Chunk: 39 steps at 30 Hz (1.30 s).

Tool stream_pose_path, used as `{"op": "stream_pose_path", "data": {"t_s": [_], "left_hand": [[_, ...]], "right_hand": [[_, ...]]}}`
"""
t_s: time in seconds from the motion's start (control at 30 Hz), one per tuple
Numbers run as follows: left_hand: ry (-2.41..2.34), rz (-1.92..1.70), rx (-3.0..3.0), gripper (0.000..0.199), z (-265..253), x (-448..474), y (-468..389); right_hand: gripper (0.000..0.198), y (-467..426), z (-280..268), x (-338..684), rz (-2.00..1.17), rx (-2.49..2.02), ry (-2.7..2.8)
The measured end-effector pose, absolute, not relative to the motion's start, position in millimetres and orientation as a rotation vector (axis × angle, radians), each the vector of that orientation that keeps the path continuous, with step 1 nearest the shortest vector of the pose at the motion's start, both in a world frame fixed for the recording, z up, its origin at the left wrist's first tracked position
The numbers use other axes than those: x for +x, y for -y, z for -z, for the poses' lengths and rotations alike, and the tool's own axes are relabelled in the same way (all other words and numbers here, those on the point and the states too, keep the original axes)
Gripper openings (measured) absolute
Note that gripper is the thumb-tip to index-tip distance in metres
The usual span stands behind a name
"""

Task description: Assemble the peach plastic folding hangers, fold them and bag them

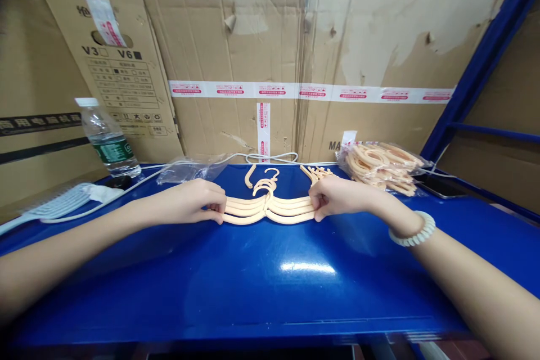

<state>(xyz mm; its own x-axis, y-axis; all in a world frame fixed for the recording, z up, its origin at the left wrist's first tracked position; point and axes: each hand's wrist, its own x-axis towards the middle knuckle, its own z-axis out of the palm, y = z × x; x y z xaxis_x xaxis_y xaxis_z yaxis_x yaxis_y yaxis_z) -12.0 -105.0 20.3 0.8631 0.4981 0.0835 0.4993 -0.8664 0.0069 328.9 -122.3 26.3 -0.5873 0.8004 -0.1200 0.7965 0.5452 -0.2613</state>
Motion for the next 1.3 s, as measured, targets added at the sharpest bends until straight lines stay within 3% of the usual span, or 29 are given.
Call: {"op": "stream_pose_path", "data": {"t_s": [0.57,1.3], "left_hand": [[0.726,0.332,-2.867,0.021,-1,-14,97],[0.813,0.68,-2.795,0.015,10,-13,88]], "right_hand": [[0.022,124,-31,332,-0.283,-1.575,2.723],[0.021,114,-32,347,-0.068,-1.574,2.651]]}}
